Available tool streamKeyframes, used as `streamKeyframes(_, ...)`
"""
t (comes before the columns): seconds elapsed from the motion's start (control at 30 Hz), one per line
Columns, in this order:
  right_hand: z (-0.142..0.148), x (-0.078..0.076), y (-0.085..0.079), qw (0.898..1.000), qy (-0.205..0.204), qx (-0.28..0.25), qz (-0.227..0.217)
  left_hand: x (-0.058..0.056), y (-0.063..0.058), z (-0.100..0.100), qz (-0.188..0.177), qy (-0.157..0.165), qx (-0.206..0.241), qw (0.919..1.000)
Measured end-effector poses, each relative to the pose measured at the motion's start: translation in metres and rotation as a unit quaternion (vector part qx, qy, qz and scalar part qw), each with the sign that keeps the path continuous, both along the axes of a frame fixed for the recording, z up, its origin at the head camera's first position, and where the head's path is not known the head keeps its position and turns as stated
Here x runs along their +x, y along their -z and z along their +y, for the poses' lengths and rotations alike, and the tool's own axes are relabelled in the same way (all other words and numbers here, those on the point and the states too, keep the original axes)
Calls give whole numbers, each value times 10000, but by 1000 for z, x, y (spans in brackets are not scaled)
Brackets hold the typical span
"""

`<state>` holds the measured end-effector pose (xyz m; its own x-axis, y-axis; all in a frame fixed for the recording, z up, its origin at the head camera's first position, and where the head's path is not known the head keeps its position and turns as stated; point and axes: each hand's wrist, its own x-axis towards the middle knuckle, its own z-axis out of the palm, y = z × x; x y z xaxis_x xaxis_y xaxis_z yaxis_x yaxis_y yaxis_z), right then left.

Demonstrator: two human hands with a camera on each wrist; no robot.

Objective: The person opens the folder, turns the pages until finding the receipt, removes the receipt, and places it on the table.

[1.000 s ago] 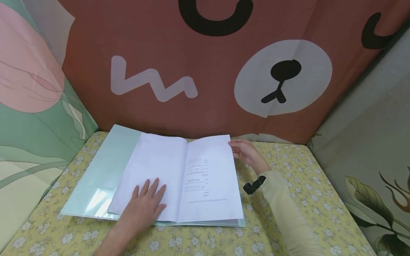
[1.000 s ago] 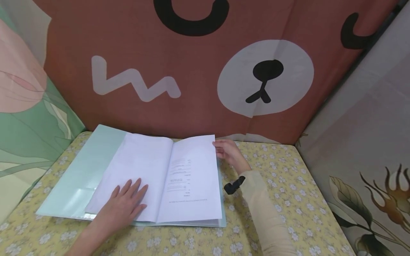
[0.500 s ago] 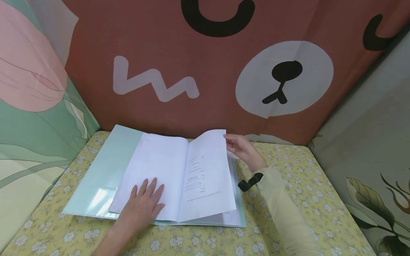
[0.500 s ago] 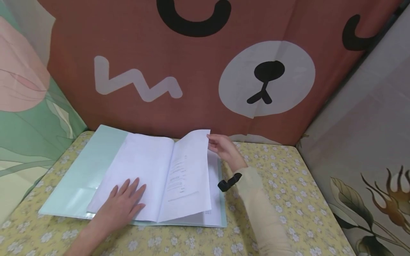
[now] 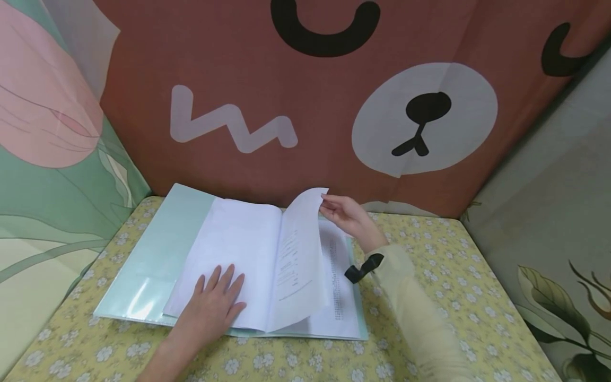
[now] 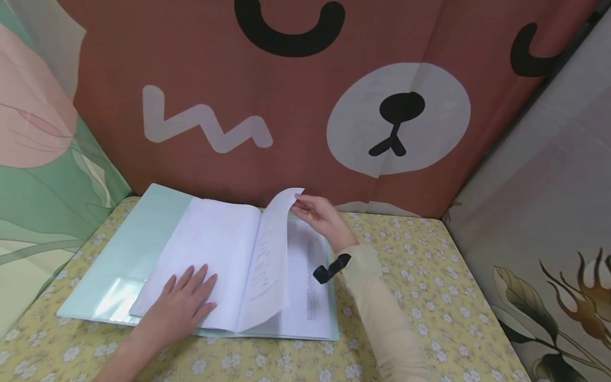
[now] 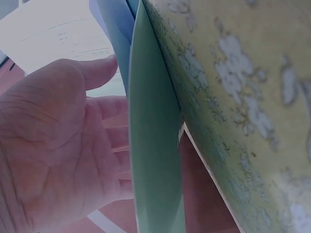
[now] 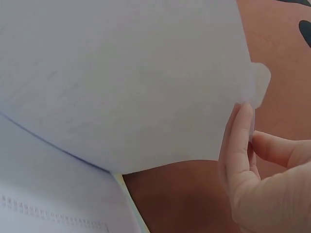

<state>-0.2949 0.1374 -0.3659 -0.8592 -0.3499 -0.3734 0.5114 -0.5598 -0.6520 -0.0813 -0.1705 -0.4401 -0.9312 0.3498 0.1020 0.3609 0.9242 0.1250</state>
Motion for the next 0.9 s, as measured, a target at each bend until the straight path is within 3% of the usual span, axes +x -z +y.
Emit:
streamKeyframes(0.13, -7, 1, -4, 10000, -35, -43, -45, 0, 0, 0, 268, 29, 30, 9996)
streamKeyframes(0.27, -15, 1, -6, 9993, -103, -324, -179, -2, -2, 1, 902, 148, -66, 9958)
streamKeyframes(0.53, -28, 3, -6, 9966, -257, -736, -277, -9, -19, 4, 2194, 348, 188, 9748)
streamKeyframes(0.63, -35, 3, -5, 9969, -283, -698, -245, -9, -27, 6, 2740, 518, 613, 9584)
streamKeyframes(0.7, -40, 4, -5, 9972, -259, -656, -249, -9, -32, 8, 3123, 674, 959, 9427)
streamKeyframes(0.8, -46, 5, -5, 9973, -288, -630, -231, -8, -40, 13, 3660, 961, 1505, 9133)
streamKeyframes(0.9, -53, 5, -3, 9975, -361, -589, -128, -6, -49, 19, 4064, 1507, 1818, 8826)
